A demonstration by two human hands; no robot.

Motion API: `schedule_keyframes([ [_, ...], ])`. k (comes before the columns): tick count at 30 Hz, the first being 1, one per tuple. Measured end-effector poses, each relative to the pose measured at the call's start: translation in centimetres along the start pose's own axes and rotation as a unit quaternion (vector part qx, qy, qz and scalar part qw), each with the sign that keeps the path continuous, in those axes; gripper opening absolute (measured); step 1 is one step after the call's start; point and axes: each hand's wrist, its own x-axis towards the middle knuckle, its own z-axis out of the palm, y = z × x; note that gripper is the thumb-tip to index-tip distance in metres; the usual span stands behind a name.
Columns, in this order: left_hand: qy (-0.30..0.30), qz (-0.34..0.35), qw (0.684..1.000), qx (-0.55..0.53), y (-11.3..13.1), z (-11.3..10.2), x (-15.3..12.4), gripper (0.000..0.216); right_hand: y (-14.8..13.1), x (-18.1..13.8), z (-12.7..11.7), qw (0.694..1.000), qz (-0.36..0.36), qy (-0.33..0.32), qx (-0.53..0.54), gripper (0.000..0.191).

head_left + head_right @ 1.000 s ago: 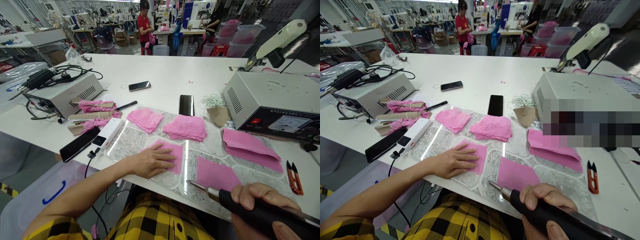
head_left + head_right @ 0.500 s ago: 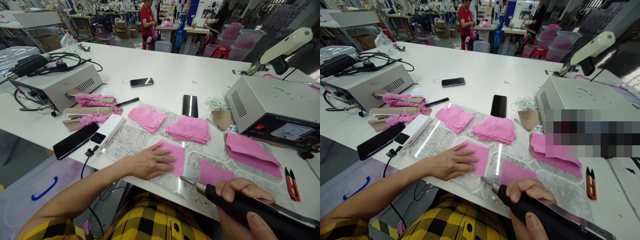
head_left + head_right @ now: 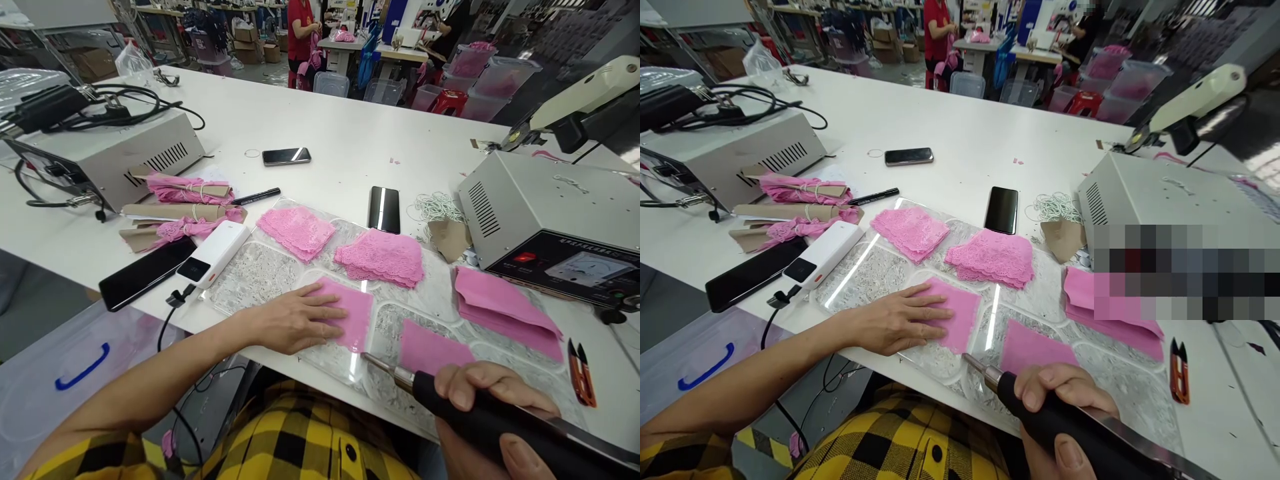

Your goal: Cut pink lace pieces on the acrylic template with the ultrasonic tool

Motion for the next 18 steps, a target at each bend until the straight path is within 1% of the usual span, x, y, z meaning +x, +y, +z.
schedule_keyframes([
  [6, -0.016, -0.007, 1.000, -0.004, -0.03, -0.04, 0.01, 0.037, -0.10, 0.01, -0.36, 1.000, 0.017, 0.010, -0.001, 0.017],
  [11, -0.009, -0.004, 1.000, -0.008, -0.03, -0.06, -0.01, 0.036, -0.43, 0.41, 0.01, 0.999, 0.005, 0.035, -0.003, 0.018],
  [18, -0.009, -0.010, 1.000, -0.012, 0.06, -0.09, 0.04, 0.036, -0.58, 0.55, 0.43, 1.000, 0.013, 0.029, -0.003, 0.017],
])
